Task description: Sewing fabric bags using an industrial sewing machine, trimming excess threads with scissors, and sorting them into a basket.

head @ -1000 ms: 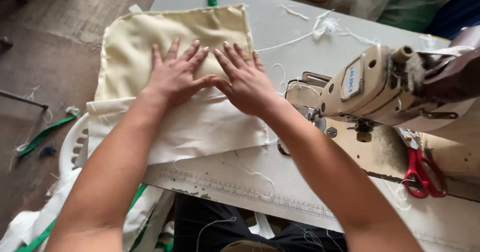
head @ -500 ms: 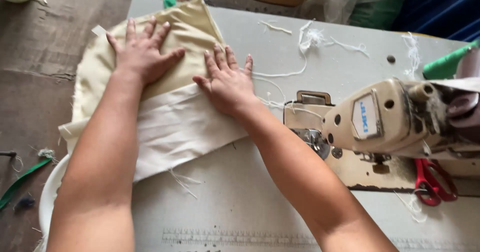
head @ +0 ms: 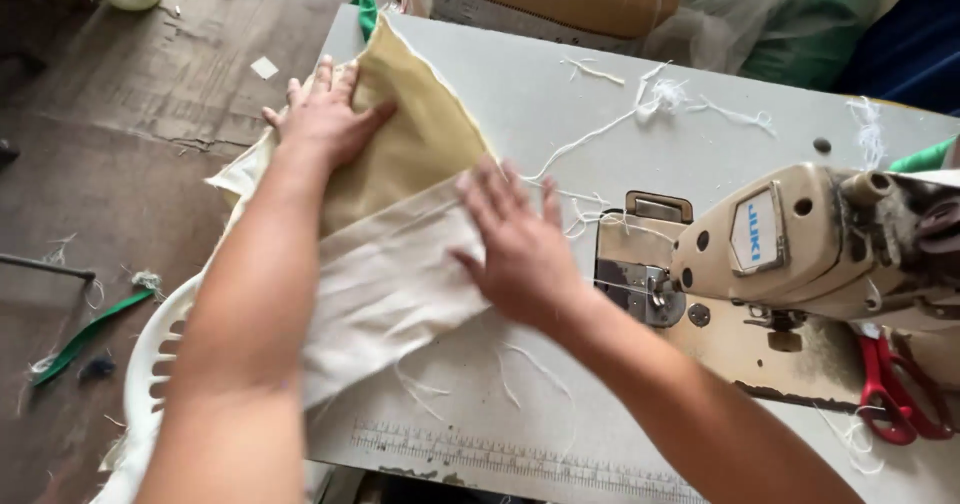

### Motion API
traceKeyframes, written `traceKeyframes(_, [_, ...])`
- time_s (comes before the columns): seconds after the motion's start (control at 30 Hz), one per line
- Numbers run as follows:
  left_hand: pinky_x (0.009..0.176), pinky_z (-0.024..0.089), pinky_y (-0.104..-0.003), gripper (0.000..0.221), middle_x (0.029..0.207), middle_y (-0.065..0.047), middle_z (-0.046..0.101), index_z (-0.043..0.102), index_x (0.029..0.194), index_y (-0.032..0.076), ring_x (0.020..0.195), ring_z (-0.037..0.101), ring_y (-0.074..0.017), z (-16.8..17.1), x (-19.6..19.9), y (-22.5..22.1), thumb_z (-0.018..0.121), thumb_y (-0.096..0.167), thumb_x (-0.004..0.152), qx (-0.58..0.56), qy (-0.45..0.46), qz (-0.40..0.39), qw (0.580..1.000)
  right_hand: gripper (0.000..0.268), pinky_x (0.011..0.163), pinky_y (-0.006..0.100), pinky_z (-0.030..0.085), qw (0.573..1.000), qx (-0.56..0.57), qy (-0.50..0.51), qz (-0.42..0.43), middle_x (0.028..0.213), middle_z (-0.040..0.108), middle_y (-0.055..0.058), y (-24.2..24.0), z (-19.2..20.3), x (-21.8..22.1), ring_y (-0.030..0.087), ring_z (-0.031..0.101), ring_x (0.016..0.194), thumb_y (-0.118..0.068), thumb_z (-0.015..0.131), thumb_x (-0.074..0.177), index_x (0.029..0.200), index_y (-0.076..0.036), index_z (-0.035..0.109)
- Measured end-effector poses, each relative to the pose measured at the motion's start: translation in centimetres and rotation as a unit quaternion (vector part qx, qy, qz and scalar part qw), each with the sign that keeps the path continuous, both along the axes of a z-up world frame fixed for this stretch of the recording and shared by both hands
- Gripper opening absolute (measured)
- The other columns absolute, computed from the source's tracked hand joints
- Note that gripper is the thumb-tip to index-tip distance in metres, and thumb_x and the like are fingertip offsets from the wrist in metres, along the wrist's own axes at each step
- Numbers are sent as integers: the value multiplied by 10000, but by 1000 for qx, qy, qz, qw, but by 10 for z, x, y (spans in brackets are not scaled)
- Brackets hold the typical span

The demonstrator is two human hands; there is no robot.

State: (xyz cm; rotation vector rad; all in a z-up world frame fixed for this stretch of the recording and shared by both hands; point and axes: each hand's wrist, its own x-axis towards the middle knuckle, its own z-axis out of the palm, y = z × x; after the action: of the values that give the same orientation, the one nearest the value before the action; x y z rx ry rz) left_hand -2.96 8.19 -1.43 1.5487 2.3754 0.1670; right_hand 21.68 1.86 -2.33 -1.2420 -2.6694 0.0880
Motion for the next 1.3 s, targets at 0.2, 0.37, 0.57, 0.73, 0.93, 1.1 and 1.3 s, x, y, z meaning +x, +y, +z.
traceKeyframes(0.2, [907,322,-619,747,1419,-39,246,154,1419,347,1237,336,-375,-49,-46,80,315,746,808,22,-46,127,991,683,1006,660,4,990,-116,-63,44,1481,162,115,22,-6,-21,293,76,1374,-602,261,865,1407,-188,243])
traceKeyframes(0.37, [841,389,-585,726,1234,-146,500,375,1322,352,1133,476,-379,-76,-77,42,326,809,759,36,-86,214,972,698,1027,627,-13,981,-149,-79,95,1486,165,90,13,-2,-20,273,65,1381,-629,270,844,1408,-217,247])
traceKeyframes(0.57, [976,26,-669,726,1487,-143,85,108,1432,212,1329,80,-426,-18,-1,-107,285,586,836,84,39,68,993,744,1013,593,45,984,-2,-20,178,1439,266,128,-112,-10,22,307,185,1340,-596,470,776,1367,-161,344])
traceKeyframes(0.73, [1018,-77,-595,834,1500,10,55,135,1421,276,1361,-68,-308,-14,22,-94,143,736,726,28,27,-104,994,580,1032,595,-22,974,13,1,228,1417,334,54,-36,-19,-22,250,153,1358,-560,323,875,1352,-230,355])
traceKeyframes(0.93, [909,241,-678,659,1272,-196,508,432,1292,-54,1233,357,-397,-17,45,-104,457,474,898,296,238,-142,914,651,1018,572,-19,996,-83,-6,30,1481,103,135,-38,20,50,274,57,1364,-515,206,908,1407,-98,187])
traceKeyframes(1.1, [989,-50,-649,694,1470,-5,127,176,1399,285,1351,18,-296,-32,87,-132,160,659,814,54,71,-235,968,224,865,294,463,990,-21,64,-123,1027,671,23,-88,36,230,166,629,913,-145,597,832,1044,-130,669])
traceKeyframes(1.3, [969,-80,-669,758,1479,-2,103,203,1388,272,1349,-20,-321,-19,105,-129,164,714,774,70,65,-218,971,472,890,362,421,940,-2,-31,-339,1008,645,223,-72,-43,410,319,584,940,-228,619,854,1271,-8,621])
